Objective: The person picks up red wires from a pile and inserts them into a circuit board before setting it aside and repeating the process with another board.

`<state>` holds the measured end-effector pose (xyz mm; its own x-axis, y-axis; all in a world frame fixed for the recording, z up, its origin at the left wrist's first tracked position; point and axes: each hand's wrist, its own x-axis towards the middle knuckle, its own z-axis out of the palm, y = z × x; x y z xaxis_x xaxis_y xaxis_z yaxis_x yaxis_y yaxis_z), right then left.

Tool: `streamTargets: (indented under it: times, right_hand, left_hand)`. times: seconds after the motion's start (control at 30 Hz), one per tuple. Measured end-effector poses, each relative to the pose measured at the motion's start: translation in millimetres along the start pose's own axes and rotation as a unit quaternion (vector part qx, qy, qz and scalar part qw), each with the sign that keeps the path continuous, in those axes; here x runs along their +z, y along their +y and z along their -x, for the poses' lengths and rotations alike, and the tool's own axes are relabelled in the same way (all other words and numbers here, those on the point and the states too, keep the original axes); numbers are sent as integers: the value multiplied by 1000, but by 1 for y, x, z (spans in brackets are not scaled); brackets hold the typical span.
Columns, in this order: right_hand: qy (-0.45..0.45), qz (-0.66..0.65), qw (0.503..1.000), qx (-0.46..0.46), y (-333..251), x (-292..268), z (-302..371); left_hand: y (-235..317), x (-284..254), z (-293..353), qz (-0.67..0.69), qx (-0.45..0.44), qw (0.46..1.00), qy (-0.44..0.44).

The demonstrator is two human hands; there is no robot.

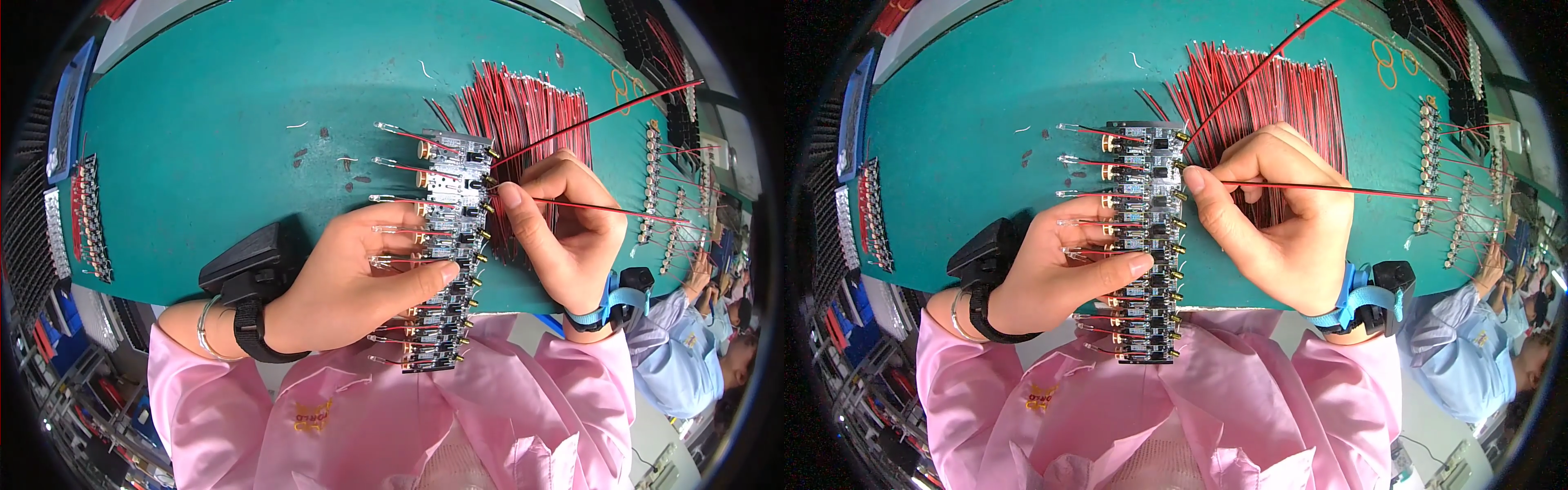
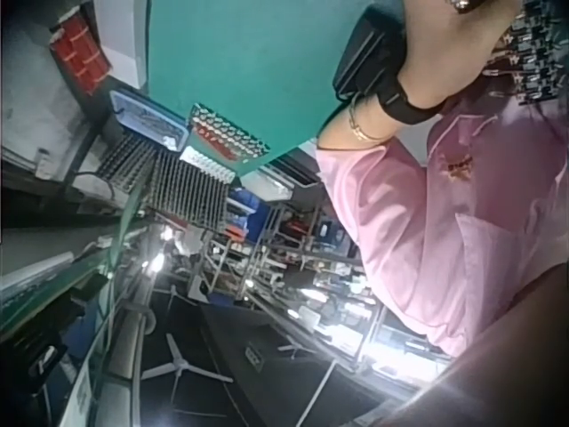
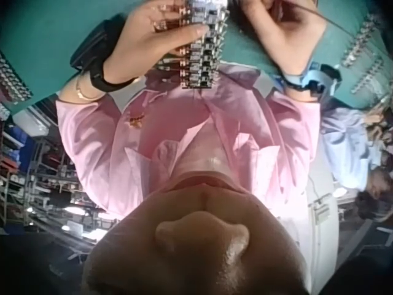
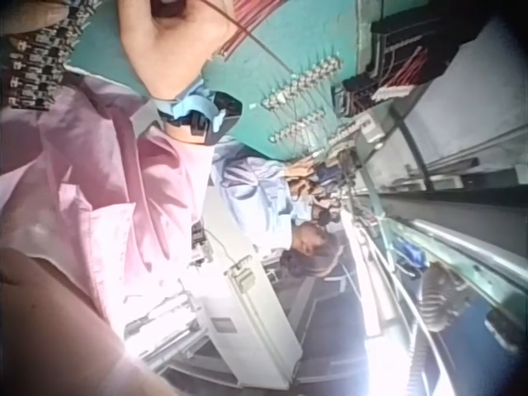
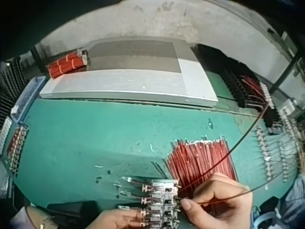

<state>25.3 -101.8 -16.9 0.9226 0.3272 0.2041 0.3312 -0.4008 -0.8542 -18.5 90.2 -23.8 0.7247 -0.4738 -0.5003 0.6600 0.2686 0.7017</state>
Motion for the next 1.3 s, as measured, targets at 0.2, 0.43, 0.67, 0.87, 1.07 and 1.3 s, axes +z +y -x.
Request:
streamTargets:
  times: [0.2,0.43,0.67,0.87,1.07,1.3]
  right_hand:
    - [-21,26,999,-16,-2,-1,0]
    - [-11,99,990,-98,-2,-1,-2]
    - [-6,110,987,-116,-4,1,-3]
    - [-8,109,988,-106,-5,3,-2]
    - [-21,71,997,-16,-3,-2,-2]
    - [-6,123,984,131,-1,-23,-4]
  left_hand:
    - [3,2,1,12,-7,1000,0]
    - [4,0,1,0,-11,1000,-7]
    - [0,0,1,9,16,1000,-7]
    - [4,0,1,-7,-3,1000,-17]
    - [4,0,2,7,-10,1000,-2]
    - [5,0,-1,6,-34,999,26]
